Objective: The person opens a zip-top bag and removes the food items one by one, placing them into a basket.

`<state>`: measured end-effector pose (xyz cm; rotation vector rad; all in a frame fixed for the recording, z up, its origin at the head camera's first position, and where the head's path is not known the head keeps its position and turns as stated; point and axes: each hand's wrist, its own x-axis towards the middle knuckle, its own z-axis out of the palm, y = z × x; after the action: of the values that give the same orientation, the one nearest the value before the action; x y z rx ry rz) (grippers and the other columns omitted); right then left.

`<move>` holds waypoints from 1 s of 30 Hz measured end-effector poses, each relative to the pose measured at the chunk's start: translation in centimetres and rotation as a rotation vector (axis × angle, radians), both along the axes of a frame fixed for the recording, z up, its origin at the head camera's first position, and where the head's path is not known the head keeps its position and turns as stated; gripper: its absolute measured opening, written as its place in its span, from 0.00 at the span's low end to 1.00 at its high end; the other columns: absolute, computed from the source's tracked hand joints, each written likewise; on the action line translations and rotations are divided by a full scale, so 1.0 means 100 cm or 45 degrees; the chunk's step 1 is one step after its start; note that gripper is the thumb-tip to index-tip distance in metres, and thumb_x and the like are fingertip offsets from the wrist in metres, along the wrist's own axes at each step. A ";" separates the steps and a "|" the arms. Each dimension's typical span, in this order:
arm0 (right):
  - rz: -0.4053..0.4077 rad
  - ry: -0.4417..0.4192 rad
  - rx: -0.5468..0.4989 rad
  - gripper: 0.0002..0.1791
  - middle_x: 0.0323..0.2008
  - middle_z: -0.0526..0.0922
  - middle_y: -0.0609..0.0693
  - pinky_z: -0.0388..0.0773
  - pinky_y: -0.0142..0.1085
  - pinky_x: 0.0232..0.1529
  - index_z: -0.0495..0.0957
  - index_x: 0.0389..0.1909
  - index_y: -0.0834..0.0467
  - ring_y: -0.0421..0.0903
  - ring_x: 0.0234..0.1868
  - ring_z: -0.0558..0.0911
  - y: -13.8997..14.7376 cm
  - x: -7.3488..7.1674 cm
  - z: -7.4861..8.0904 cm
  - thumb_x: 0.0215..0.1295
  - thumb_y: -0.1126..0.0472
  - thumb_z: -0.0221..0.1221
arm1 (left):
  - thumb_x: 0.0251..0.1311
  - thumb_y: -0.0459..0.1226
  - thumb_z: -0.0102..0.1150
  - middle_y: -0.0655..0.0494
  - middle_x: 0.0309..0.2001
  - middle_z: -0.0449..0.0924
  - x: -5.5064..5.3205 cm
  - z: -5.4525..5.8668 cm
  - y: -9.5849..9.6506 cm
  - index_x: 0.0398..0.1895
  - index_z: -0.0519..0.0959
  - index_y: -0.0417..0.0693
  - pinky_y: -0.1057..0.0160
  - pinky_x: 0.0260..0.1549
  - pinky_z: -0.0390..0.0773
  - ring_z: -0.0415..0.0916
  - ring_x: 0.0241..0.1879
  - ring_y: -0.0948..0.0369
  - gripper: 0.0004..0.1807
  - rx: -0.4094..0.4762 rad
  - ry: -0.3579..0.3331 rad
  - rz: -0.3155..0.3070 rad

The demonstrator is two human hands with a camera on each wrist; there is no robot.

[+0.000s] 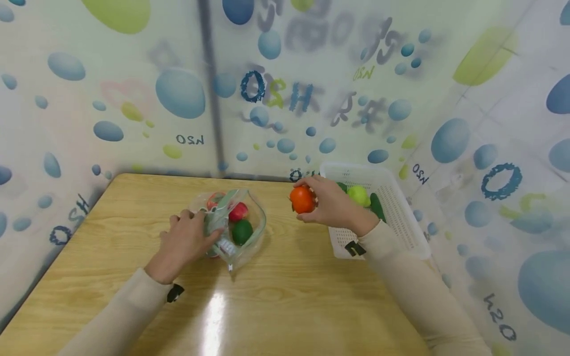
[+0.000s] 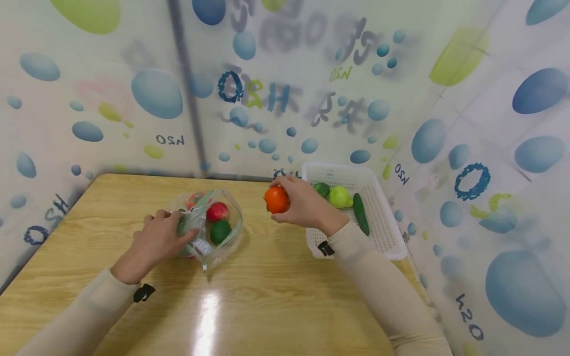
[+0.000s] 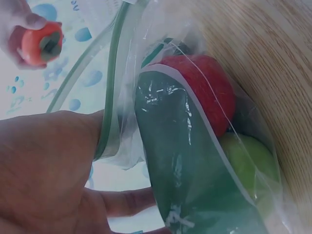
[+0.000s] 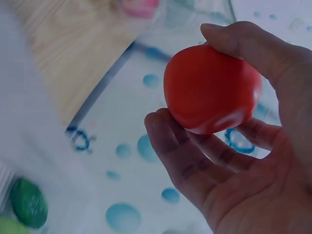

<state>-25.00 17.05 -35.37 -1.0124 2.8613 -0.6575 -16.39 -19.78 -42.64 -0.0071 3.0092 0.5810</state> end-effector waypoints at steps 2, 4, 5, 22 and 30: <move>-0.046 -0.017 0.023 0.40 0.67 0.86 0.61 0.94 0.52 0.58 0.78 0.76 0.59 0.59 0.60 0.89 0.012 -0.006 0.001 0.68 0.56 0.84 | 0.82 0.59 0.66 0.14 0.75 0.71 0.000 0.000 -0.002 0.83 0.73 0.29 0.14 0.52 0.82 0.72 0.67 0.18 0.46 -0.001 0.002 -0.007; -0.097 -0.043 0.046 0.39 0.67 0.85 0.62 0.93 0.55 0.61 0.78 0.76 0.59 0.61 0.62 0.88 0.025 -0.014 0.000 0.69 0.56 0.83 | 0.82 0.59 0.66 0.14 0.75 0.70 0.001 -0.001 -0.003 0.83 0.73 0.29 0.15 0.51 0.83 0.72 0.67 0.18 0.46 -0.002 0.001 -0.011; -0.127 -0.062 0.062 0.39 0.68 0.85 0.63 0.93 0.57 0.62 0.77 0.76 0.59 0.61 0.63 0.87 0.031 -0.018 0.000 0.69 0.56 0.83 | 0.82 0.59 0.66 0.13 0.75 0.70 0.001 0.000 -0.004 0.83 0.73 0.29 0.16 0.51 0.83 0.73 0.66 0.18 0.46 -0.001 0.000 -0.011; -0.325 -0.190 0.312 0.32 0.59 0.89 0.64 0.88 0.53 0.59 0.79 0.69 0.65 0.58 0.53 0.86 0.087 -0.068 -0.019 0.70 0.57 0.78 | 0.81 0.58 0.66 0.16 0.66 0.69 -0.002 -0.003 -0.006 0.81 0.76 0.31 0.36 0.36 0.84 0.69 0.57 0.29 0.43 0.032 -0.039 0.004; -0.385 -0.325 0.482 0.30 0.55 0.87 0.58 0.83 0.47 0.58 0.79 0.64 0.61 0.55 0.52 0.83 0.084 -0.079 -0.031 0.68 0.56 0.80 | 0.82 0.59 0.65 0.16 0.68 0.68 -0.003 -0.001 -0.004 0.83 0.76 0.34 0.25 0.43 0.84 0.71 0.61 0.26 0.44 0.030 -0.079 0.010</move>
<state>-32.88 25.50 -38.43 -0.4171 2.7750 -0.2155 -16.73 -20.20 -42.74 -0.0355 2.9433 0.6050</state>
